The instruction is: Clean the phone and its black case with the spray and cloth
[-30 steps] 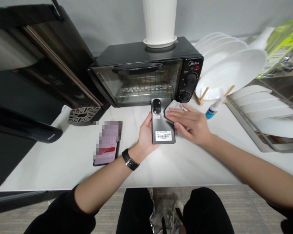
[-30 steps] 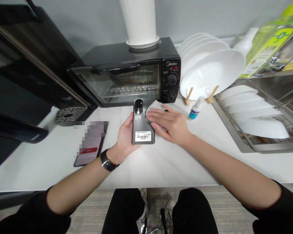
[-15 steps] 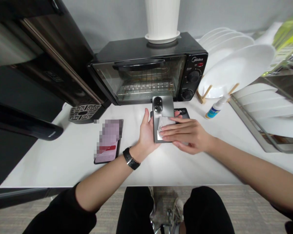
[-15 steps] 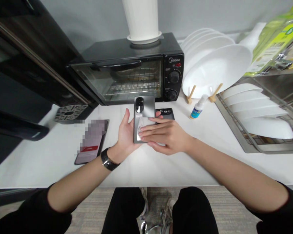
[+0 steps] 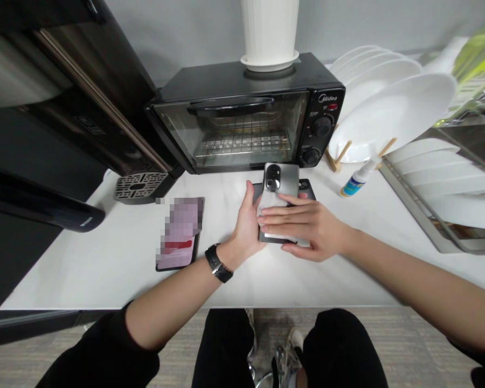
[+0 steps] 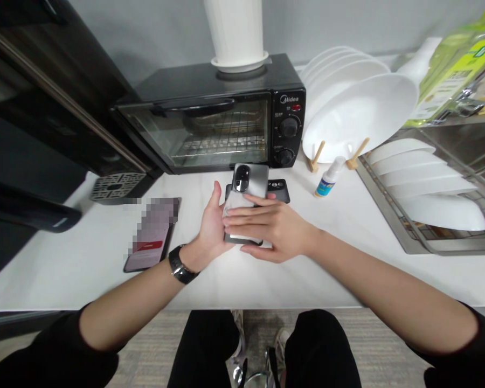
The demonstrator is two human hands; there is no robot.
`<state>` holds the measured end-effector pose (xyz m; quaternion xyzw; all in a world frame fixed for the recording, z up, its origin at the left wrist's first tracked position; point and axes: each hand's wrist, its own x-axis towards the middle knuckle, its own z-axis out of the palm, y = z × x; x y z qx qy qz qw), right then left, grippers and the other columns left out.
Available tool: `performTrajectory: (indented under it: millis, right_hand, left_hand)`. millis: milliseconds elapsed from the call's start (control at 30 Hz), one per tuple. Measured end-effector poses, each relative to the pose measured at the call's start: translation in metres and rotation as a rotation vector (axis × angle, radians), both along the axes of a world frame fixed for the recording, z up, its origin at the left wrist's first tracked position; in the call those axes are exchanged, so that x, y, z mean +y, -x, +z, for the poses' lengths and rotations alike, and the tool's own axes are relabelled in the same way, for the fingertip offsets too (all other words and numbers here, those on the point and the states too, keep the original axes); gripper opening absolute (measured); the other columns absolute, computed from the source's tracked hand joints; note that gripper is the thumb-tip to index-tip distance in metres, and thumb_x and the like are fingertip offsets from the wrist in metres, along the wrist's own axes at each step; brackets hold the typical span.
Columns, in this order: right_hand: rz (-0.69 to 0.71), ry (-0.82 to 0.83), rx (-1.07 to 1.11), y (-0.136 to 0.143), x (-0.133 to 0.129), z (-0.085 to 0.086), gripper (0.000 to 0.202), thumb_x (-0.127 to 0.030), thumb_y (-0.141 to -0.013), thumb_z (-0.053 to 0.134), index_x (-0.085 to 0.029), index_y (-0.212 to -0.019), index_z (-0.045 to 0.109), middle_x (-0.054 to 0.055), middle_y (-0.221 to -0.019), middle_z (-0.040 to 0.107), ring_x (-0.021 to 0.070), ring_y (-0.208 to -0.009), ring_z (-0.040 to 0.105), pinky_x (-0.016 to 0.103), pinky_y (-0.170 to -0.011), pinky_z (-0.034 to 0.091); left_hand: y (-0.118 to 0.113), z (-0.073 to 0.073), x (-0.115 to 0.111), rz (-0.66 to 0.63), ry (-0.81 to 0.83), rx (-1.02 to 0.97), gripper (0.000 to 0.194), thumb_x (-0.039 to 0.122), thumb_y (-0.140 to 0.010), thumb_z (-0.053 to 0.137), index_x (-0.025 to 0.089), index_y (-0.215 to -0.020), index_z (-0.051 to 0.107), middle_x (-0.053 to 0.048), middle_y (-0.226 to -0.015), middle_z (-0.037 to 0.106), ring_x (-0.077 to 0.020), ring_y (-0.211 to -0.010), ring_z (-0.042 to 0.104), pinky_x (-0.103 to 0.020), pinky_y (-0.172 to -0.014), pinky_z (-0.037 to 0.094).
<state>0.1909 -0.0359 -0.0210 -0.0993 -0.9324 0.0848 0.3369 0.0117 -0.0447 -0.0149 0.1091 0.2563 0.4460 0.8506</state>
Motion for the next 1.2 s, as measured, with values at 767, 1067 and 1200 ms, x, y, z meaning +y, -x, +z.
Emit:
performTrajectory:
  millis: [767, 1067, 1200]
  right_hand:
    - [-0.062, -0.024, 0.143, -0.004, 0.001, -0.001, 0.029, -0.022, -0.095, 0.06, -0.021, -0.12, 0.076, 0.006, -0.118, 0.08, 0.02, -0.119, 0.073, 0.042, -0.124, 0.042]
    - [-0.418, 0.023, -0.023, -0.009, 0.015, 0.003, 0.066, -0.046, -0.102, 0.053, -0.021, -0.161, 0.037, 0.014, -0.162, 0.046, 0.0299, -0.152, 0.042, 0.063, -0.131, 0.016]
    - [-0.056, 0.093, -0.066, -0.001, 0.004, 0.001, 0.052, -0.04, -0.102, 0.057, -0.022, -0.15, 0.053, 0.009, -0.15, 0.061, 0.0212, -0.146, 0.052, 0.052, -0.131, 0.025]
  left_hand:
    - [0.002, 0.002, 0.002, 0.087, -0.038, 0.039, 0.074, 0.073, -0.101, 0.03, 0.017, -0.131, 0.068, -0.01, -0.095, 0.077, -0.0271, -0.086, 0.076, -0.041, -0.082, 0.059]
    - [-0.003, 0.002, -0.004, -0.061, 0.001, 0.045, 0.067, 0.068, -0.103, 0.032, 0.019, -0.133, 0.066, -0.011, -0.101, 0.078, -0.0277, -0.09, 0.076, -0.043, -0.088, 0.059]
    - [-0.001, 0.0, -0.001, -0.031, 0.012, 0.072, 0.074, 0.072, -0.101, 0.032, 0.014, -0.134, 0.064, -0.013, -0.103, 0.078, -0.0292, -0.095, 0.076, -0.042, -0.088, 0.059]
